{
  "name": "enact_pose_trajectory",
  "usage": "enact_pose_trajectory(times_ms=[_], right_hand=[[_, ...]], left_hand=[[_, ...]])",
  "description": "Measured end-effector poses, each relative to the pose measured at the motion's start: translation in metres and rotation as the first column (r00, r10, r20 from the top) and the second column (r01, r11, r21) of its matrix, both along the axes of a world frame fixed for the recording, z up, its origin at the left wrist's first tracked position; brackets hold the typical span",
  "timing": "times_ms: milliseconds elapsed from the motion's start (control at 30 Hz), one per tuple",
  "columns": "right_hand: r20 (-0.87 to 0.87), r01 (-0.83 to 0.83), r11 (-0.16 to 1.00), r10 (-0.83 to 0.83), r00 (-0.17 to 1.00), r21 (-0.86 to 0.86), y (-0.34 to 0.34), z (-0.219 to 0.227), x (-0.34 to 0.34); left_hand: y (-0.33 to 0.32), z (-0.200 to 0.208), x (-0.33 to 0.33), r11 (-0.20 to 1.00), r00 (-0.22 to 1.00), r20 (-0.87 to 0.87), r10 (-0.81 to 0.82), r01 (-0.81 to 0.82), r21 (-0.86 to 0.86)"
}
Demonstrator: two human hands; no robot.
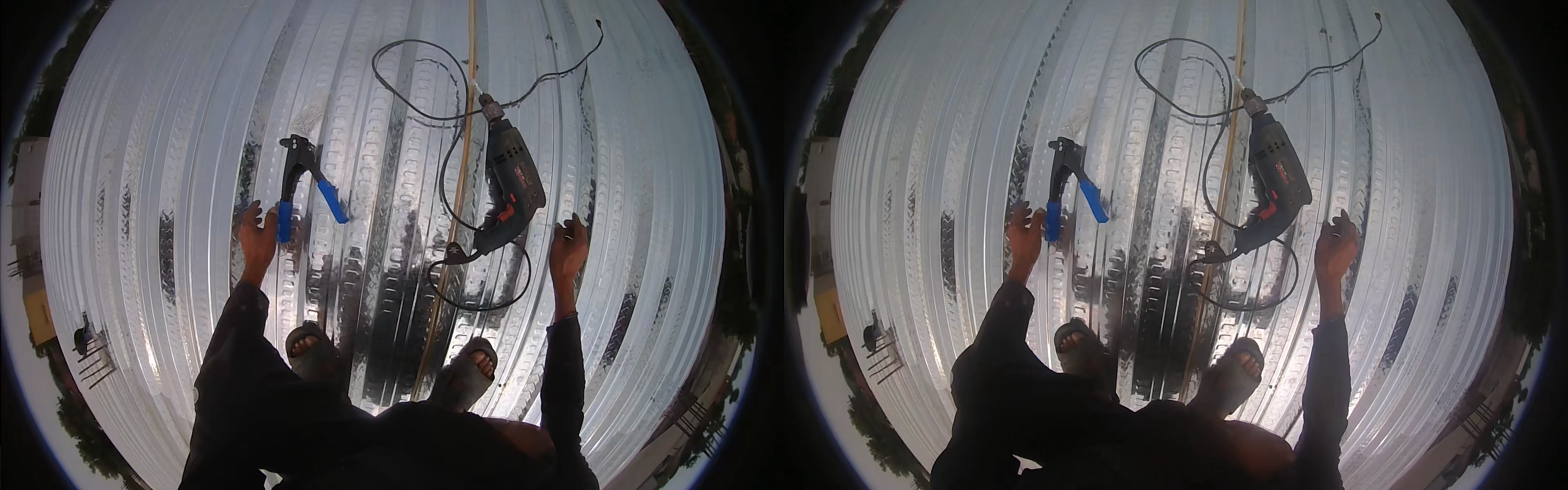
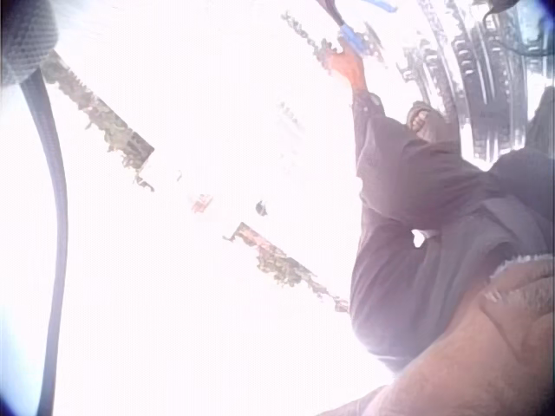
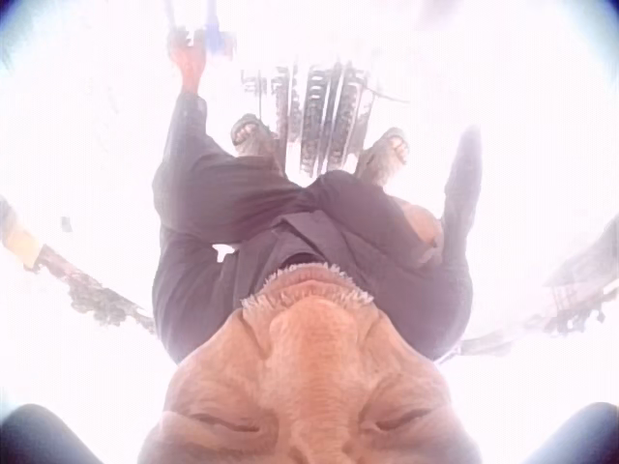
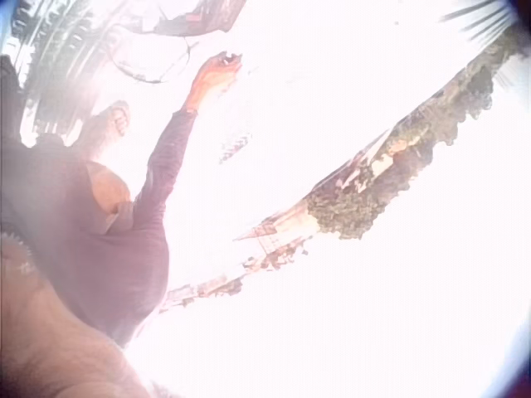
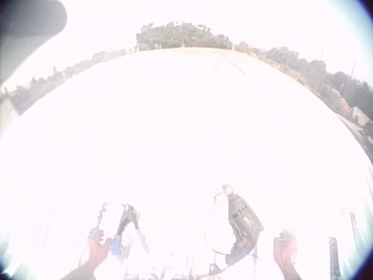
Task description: The person uses a corded drill to drive screws into a corrugated metal roof. They repeatedly position the drill, drive screws, and move to adjacent locations along the roof surface.
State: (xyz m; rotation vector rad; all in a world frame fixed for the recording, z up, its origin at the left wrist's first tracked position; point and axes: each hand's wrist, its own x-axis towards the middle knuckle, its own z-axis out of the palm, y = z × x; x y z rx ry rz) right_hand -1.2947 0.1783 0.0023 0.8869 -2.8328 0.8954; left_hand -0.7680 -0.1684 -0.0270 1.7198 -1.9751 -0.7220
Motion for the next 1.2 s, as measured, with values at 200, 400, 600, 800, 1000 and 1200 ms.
enact_pose_trajectory(times_ms=[200, 400, 600, 800, 1000, 1200], right_hand=[[0.425, -0.465, 0.828, 0.560, 0.711, -0.313, -0.178, 0.065, 0.154], [0.480, -0.705, 0.690, 0.680, 0.554, -0.164, -0.281, 0.021, 0.245], [0.805, -0.262, 0.792, 0.588, 0.082, -0.552, -0.215, 0.132, 0.199], [0.821, -0.029, 0.934, 0.328, 0.467, -0.357, -0.005, 0.232, 0.066], [0.763, -0.069, 0.995, -0.012, 0.647, 0.074, 0.134, 0.203, -0.008], [0.650, -0.254, 0.953, 0.091, 0.754, 0.162, 0.115, 0.141, -0.036]], left_hand=[[-0.010, -0.011, -0.016, 0.961, 0.983, 0.121, -0.141, 0.107, 0.253], [-0.003, 0.005, -0.047, 0.941, 0.941, 0.151, -0.302, 0.320, -0.111], [0.052, 0.103, -0.100, 0.758, 0.815, 0.119, -0.568, 0.574, -0.311], [0.135, 0.202, -0.271, 0.225, 0.197, -0.177, -0.964, 0.961, -0.160], [0.237, 0.108, -0.429, 0.452, 0.450, -0.479, -0.754, 0.884, 0.120], [0.316, 0.014, -0.507, 0.206, 0.771, -0.331, 0.543, 0.260, 0.943]])
